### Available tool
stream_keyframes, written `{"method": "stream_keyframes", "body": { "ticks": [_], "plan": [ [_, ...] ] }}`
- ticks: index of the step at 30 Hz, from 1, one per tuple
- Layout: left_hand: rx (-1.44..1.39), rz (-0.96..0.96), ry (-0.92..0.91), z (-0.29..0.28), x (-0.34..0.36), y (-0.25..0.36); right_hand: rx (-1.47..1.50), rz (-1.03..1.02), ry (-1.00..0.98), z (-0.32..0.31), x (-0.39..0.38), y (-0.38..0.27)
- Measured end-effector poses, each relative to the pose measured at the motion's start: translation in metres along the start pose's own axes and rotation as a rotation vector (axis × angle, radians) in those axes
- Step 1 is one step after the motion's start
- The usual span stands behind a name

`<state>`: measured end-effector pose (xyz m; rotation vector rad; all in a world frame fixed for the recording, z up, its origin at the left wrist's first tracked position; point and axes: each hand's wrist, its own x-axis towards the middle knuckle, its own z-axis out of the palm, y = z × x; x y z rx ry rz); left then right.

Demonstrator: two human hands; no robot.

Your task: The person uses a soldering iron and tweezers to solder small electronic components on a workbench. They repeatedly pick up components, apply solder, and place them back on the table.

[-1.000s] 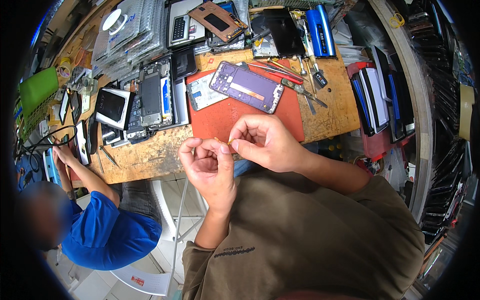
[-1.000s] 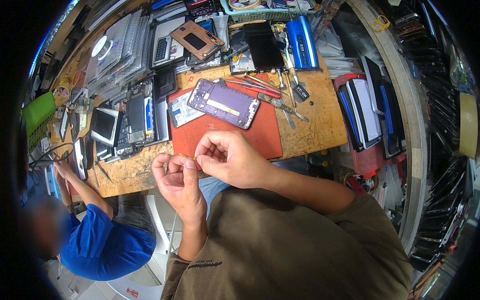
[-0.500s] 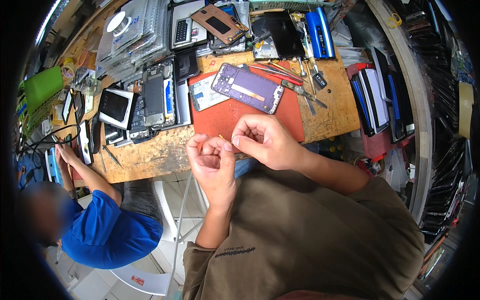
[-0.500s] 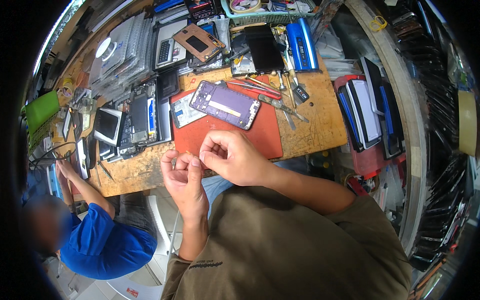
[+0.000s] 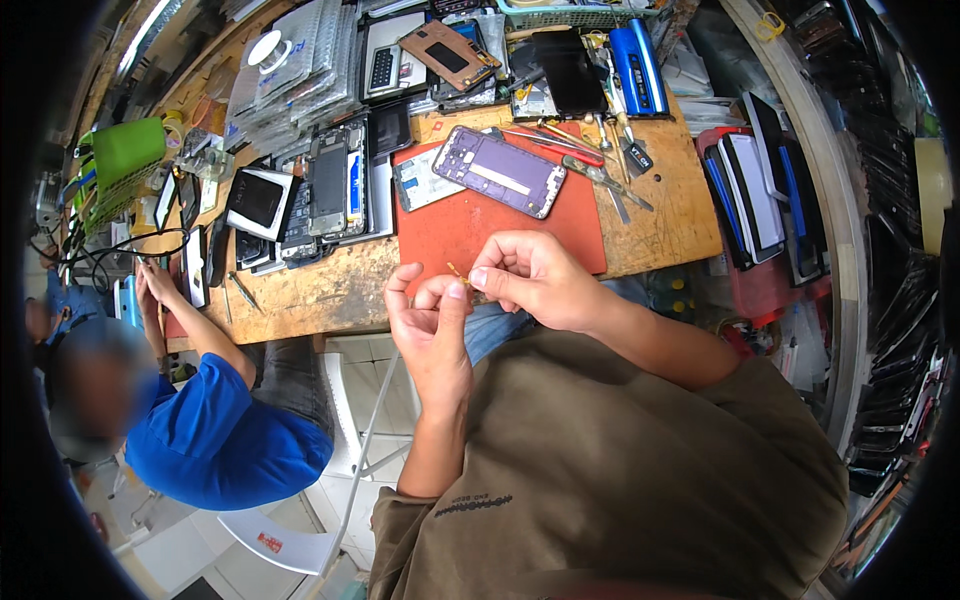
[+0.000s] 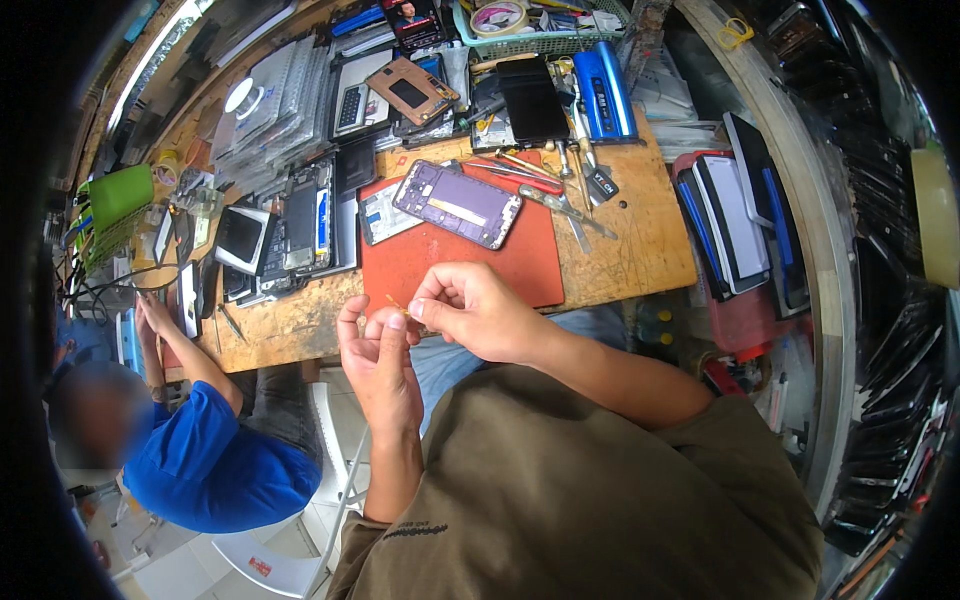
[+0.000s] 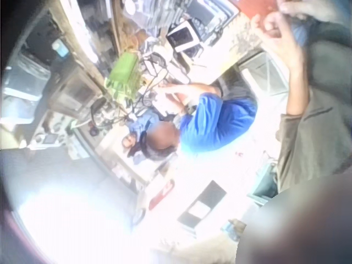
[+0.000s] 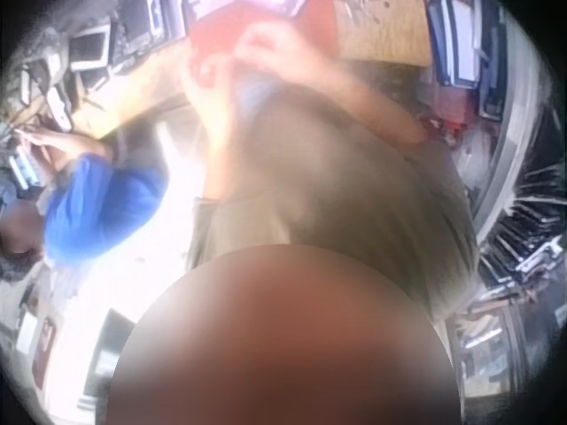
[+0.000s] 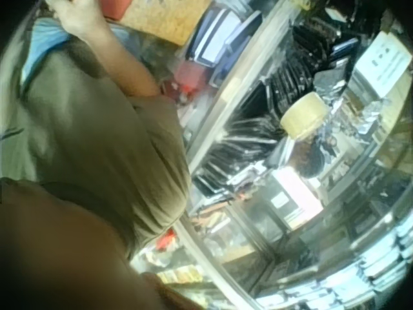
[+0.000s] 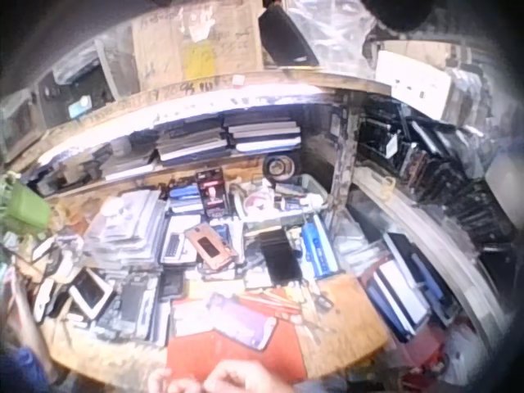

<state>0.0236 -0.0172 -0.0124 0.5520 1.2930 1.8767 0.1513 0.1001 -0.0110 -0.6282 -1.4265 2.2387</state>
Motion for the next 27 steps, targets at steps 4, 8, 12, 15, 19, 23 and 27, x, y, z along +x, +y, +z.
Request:
{"method": "stream_keyframes", "body": {
  "ticks": [4, 8, 12, 15, 19, 23, 27],
  "plan": [
    [0.006, -0.029, -0.007, -0.002, -0.012, 0.001, -0.005, -0.036, -0.007, -0.001, -0.010, 0.007],
    [-0.038, -0.060, -0.001, -0.005, -0.020, -0.003, -0.161, -0.173, -0.018, 0.005, -0.019, 0.010],
    [-0.266, -0.188, -0.087, -0.011, -0.029, -0.008, -0.500, -0.542, -0.034, 0.004, -0.023, 0.007],
    [-0.324, -0.233, -0.117, -0.017, -0.033, -0.010, -0.629, -0.676, -0.053, 0.003, -0.025, 0.007],
    [-0.277, -0.231, -0.095, -0.018, -0.032, -0.013, -0.717, -0.724, -0.084, 0.002, -0.023, 0.008],
    [-0.232, -0.191, -0.104, -0.020, -0.023, -0.015, -0.772, -0.702, -0.078, 0.001, -0.019, 0.008],
    [-0.283, -0.260, -0.137, -0.022, -0.011, -0.019, -0.828, -0.685, -0.041, -0.001, -0.016, 0.005]
  ]
}}
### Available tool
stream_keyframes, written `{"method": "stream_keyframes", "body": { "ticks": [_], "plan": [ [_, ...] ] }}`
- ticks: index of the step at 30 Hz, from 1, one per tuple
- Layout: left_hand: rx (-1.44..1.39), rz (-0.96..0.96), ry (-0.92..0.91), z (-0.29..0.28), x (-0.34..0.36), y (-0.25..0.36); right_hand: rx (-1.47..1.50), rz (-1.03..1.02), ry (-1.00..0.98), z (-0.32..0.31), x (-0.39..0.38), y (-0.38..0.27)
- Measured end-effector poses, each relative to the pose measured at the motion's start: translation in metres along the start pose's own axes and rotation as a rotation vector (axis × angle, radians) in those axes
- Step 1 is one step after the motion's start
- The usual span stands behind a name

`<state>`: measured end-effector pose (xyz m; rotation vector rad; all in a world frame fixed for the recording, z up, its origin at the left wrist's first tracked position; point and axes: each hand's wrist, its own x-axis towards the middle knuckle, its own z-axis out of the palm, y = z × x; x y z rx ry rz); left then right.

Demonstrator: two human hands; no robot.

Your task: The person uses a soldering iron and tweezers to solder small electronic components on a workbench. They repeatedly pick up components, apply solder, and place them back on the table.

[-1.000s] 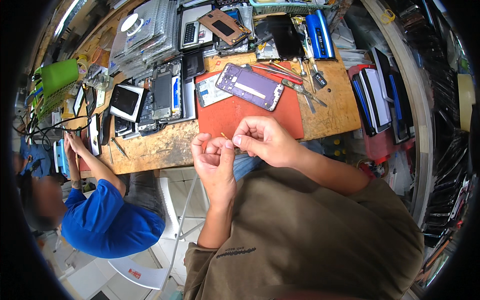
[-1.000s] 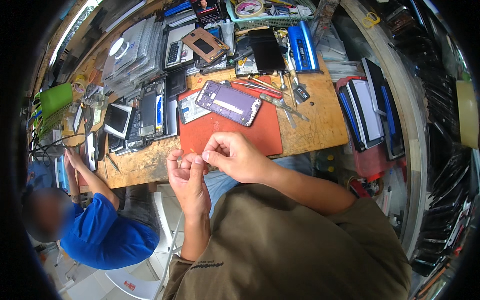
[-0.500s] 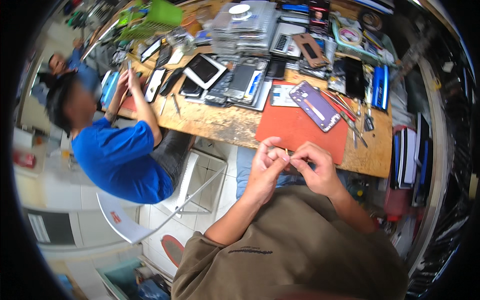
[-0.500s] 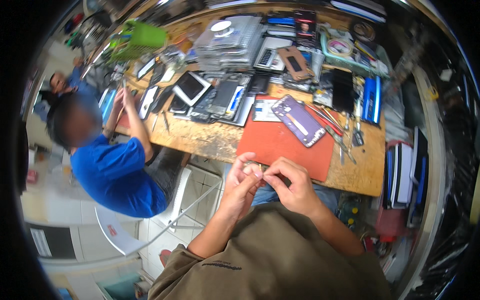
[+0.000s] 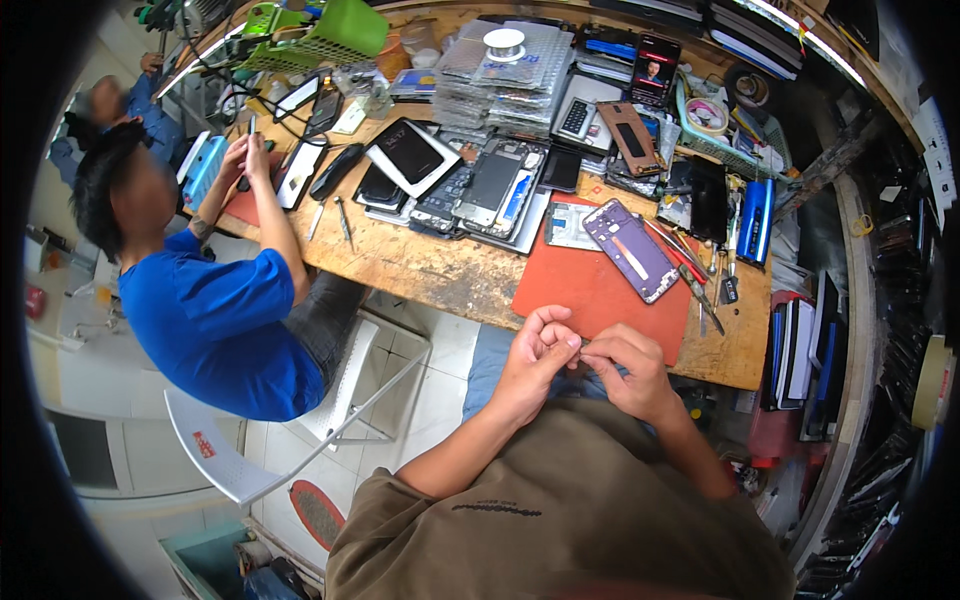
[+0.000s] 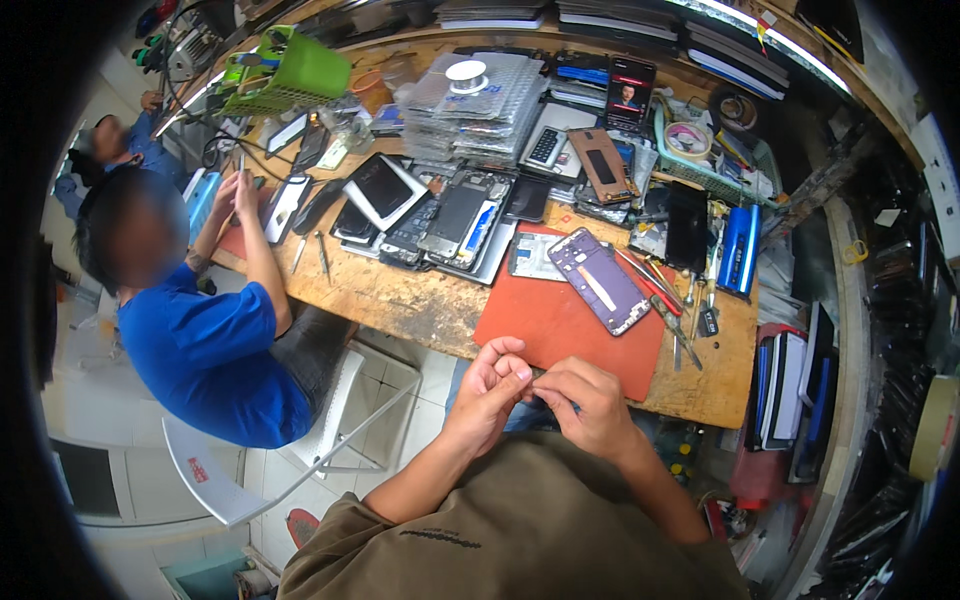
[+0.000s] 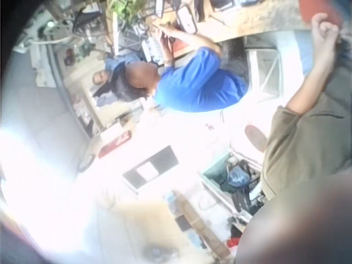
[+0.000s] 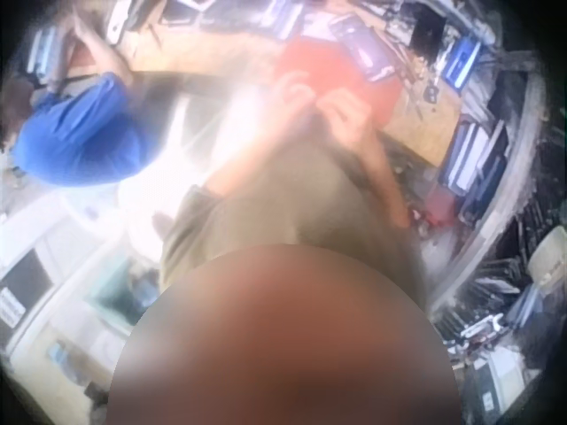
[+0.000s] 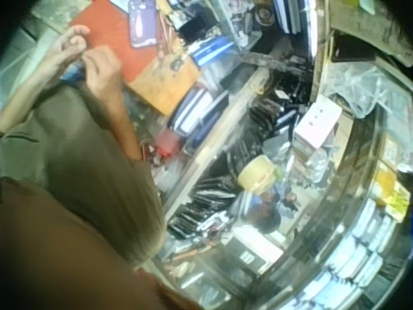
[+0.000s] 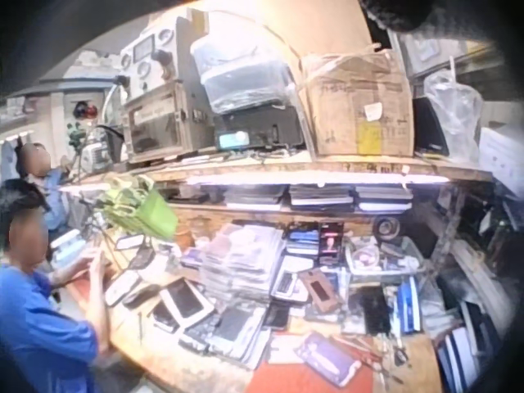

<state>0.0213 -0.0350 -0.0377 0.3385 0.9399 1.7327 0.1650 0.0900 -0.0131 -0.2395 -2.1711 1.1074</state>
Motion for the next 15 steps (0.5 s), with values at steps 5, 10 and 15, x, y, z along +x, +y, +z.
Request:
{"method": "stream_keyframes", "body": {
  "ticks": [5, 10, 15],
  "plan": [
    [-0.067, -0.051, -0.038, -0.006, 0.015, 0.003, -0.006, 0.045, 0.010, -0.001, 0.003, -0.002],
    [0.068, 0.047, -0.051, -0.005, 0.025, 0.010, 0.011, 0.087, 0.047, 0.001, 0.009, -0.003],
    [0.292, 0.224, 0.009, -0.002, 0.029, 0.013, 0.099, 0.385, 0.085, 0.000, 0.011, -0.005]
  ]
}}
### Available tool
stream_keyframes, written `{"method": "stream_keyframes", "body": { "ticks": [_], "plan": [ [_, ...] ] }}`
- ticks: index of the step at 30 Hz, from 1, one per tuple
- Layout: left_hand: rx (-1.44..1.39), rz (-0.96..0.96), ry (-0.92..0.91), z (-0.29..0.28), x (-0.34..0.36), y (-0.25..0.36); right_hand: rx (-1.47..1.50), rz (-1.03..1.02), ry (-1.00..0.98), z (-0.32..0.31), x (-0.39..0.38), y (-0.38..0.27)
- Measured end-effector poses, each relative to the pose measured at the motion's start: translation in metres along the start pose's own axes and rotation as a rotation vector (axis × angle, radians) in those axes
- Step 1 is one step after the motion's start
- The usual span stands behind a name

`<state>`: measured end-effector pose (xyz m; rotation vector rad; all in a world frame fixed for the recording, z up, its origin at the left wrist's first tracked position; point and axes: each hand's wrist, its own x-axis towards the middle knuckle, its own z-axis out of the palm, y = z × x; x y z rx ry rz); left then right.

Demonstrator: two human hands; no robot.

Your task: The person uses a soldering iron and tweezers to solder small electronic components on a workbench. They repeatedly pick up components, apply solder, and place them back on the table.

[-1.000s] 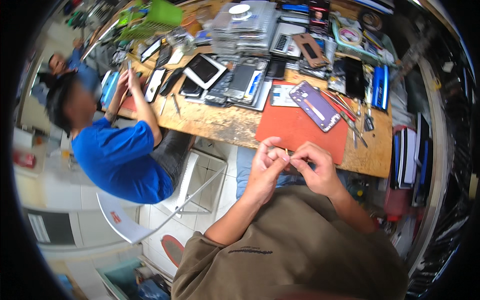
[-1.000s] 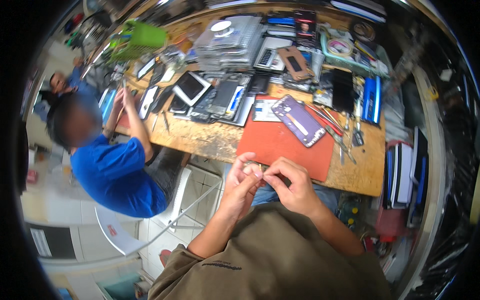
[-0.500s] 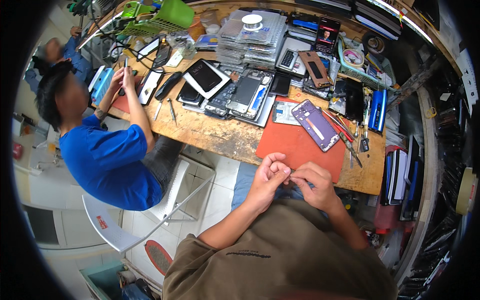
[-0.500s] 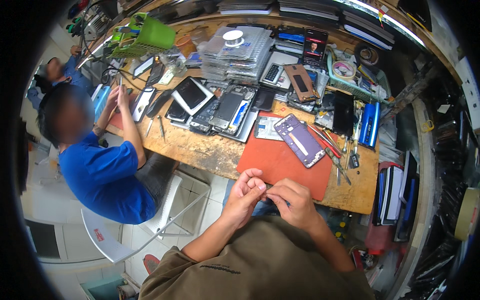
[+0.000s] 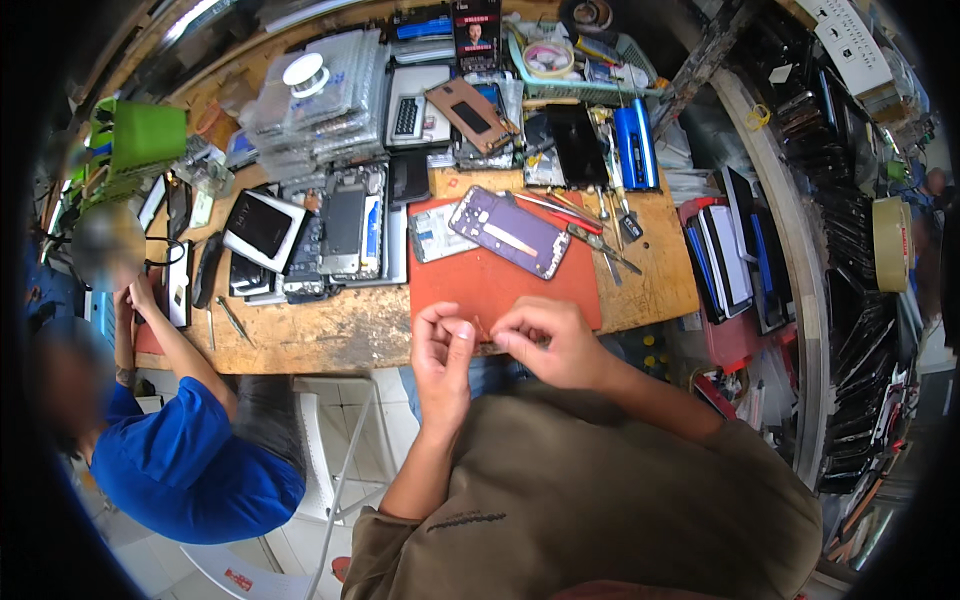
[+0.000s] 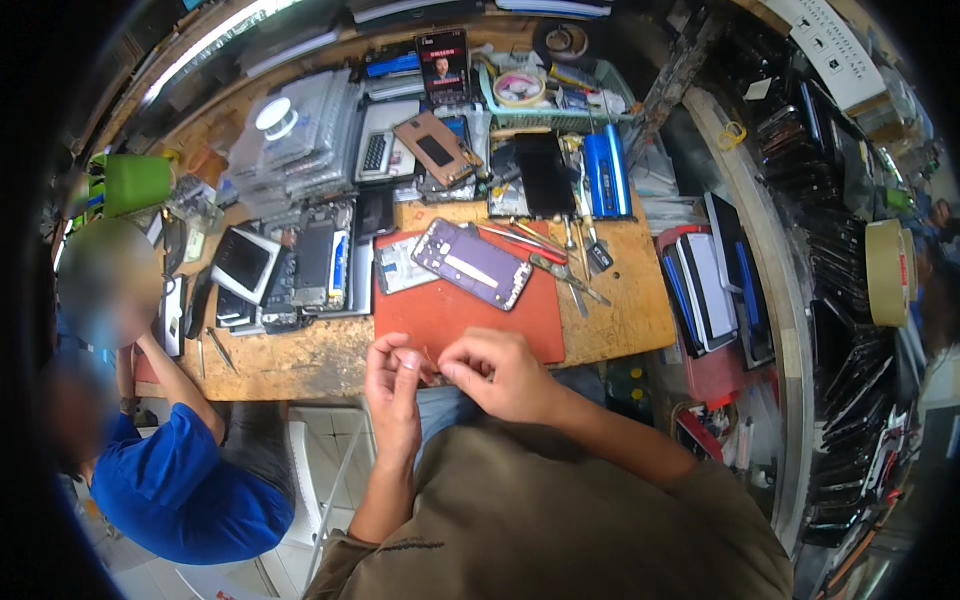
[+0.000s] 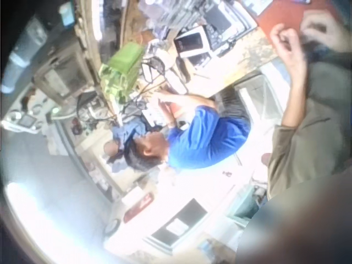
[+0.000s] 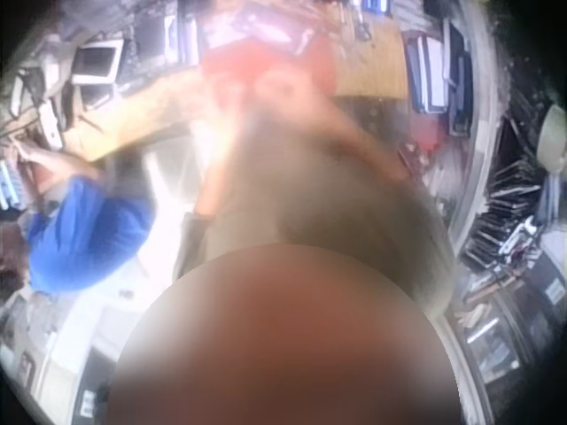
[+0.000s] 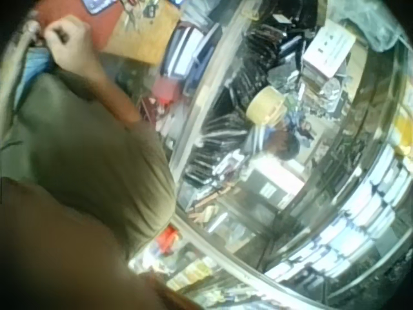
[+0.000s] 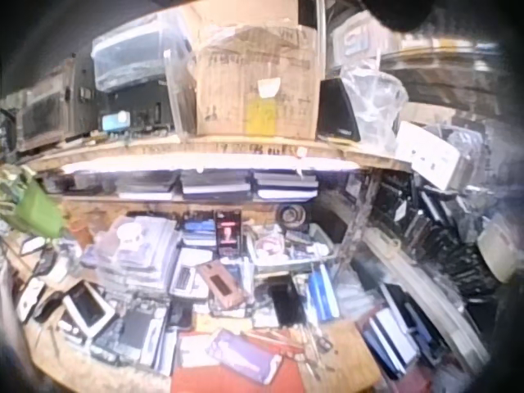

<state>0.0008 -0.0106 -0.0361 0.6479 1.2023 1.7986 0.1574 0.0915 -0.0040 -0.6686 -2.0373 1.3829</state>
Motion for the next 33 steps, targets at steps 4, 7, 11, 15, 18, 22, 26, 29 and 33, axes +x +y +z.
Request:
{"method": "stream_keyframes", "body": {
  "ticks": [4, 7, 11, 15, 18, 22, 26, 29, 33],
  "plan": [
    [0.013, -0.073, 0.042, -0.011, 0.001, 0.003, 0.577, 0.436, 0.053, 0.000, 0.007, 0.011],
    [0.097, -0.113, 0.062, -0.012, 0.003, 0.005, 0.628, 0.533, 0.014, 0.000, 0.013, 0.016],
    [0.007, -0.169, 0.067, -0.005, 0.008, 0.007, 0.690, 0.529, -0.038, 0.006, 0.022, 0.018],
    [-0.062, -0.211, 0.033, -0.001, 0.014, 0.005, 0.683, 0.488, -0.070, 0.009, 0.028, 0.019],
    [0.155, -0.064, 0.086, -0.003, 0.018, 0.005, 0.340, 0.368, 0.057, 0.000, 0.026, 0.021],
    [1.090, 0.094, 0.161, -0.007, 0.025, 0.011, 0.027, 0.172, 0.197, -0.017, 0.019, 0.029],
    [1.214, 0.156, 0.100, -0.009, 0.032, 0.013, -0.151, -0.022, 0.111, -0.019, 0.013, 0.040],
    [1.208, 0.092, 0.127, -0.007, 0.027, 0.016, -0.280, -0.204, 0.120, -0.015, 0.013, 0.048],
    [1.203, 0.134, 0.212, -0.010, 0.018, 0.021, -0.295, -0.225, 0.104, -0.014, 0.012, 0.050]
  ]
}}
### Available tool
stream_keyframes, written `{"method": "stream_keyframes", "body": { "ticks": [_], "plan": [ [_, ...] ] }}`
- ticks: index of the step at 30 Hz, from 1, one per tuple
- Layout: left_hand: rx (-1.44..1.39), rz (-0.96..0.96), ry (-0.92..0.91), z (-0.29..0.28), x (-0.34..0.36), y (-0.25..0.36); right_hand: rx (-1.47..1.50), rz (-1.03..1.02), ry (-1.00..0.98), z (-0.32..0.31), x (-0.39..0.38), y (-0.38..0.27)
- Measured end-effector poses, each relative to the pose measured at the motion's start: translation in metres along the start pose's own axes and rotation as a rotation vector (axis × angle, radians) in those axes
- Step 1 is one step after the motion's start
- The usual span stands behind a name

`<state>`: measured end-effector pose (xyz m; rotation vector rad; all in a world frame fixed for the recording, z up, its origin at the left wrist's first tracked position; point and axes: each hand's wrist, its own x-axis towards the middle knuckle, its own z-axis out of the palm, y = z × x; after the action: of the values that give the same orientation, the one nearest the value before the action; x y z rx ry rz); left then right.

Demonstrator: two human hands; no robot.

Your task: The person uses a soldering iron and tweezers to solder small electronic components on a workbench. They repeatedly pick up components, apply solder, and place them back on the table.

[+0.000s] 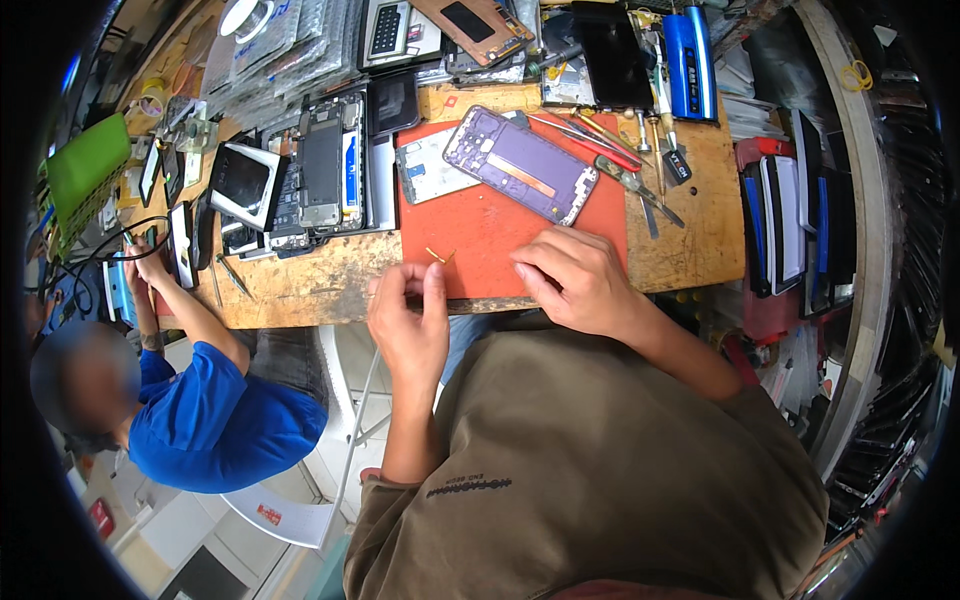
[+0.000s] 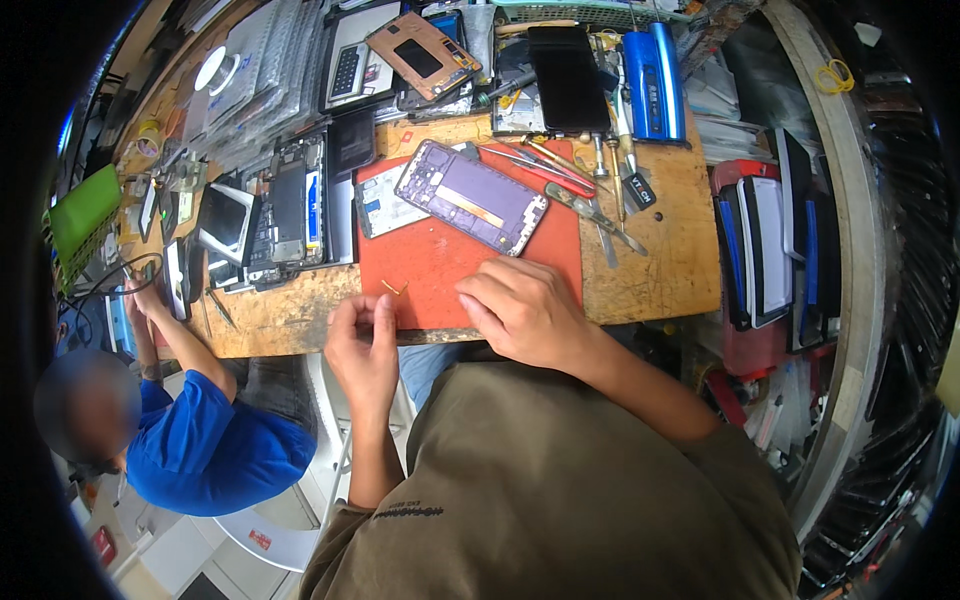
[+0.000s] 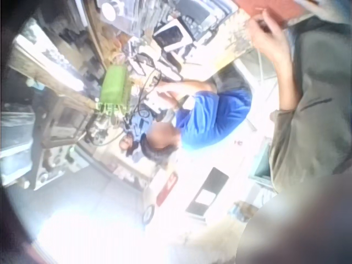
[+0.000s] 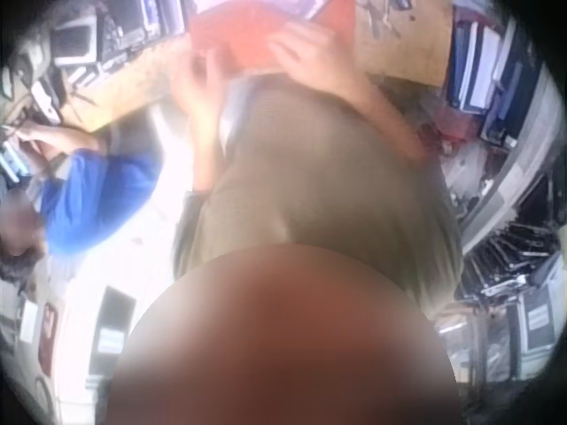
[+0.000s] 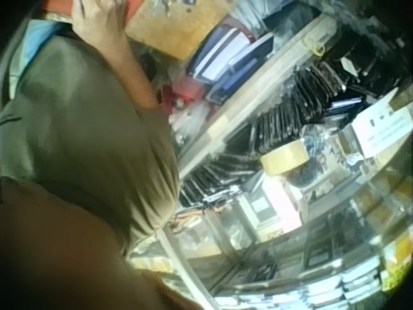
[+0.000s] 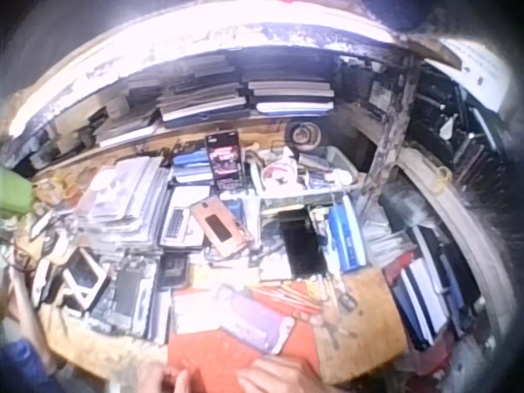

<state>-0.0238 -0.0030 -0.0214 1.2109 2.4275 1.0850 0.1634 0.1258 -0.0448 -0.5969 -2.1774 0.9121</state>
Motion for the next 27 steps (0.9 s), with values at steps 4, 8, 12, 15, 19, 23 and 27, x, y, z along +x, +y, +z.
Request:
{"method": "stream_keyframes", "body": {
  "ticks": [4, 8, 12, 15, 19, 23, 27],
  "plan": [
    [0.064, 0.136, 0.139, -0.019, 0.005, -0.015, -0.009, -0.029, -0.029, -0.005, 0.001, -0.001],
    [0.004, 0.027, 0.186, -0.035, 0.008, -0.035, -0.035, -0.077, -0.048, -0.005, 0.003, -0.004],
    [-0.127, -0.047, 0.312, -0.044, 0.014, -0.044, -0.025, -0.101, -0.082, -0.006, 0.002, -0.004],
    [-0.104, 0.081, 0.517, -0.051, 0.039, -0.045, -0.028, -0.126, -0.106, -0.010, 0.002, -0.003],
    [-0.228, 0.089, 0.683, -0.110, 0.072, -0.036, 0.012, -0.140, -0.115, -0.012, 0.001, -0.003],
    [0.111, 0.594, 0.971, -0.220, 0.132, -0.019, 0.034, -0.135, -0.085, -0.012, -0.002, 0.000],
    [0.391, 0.802, 1.305, -0.358, 0.223, 0.013, 0.036, -0.132, -0.008, -0.011, -0.008, 0.001]
  ]
}}
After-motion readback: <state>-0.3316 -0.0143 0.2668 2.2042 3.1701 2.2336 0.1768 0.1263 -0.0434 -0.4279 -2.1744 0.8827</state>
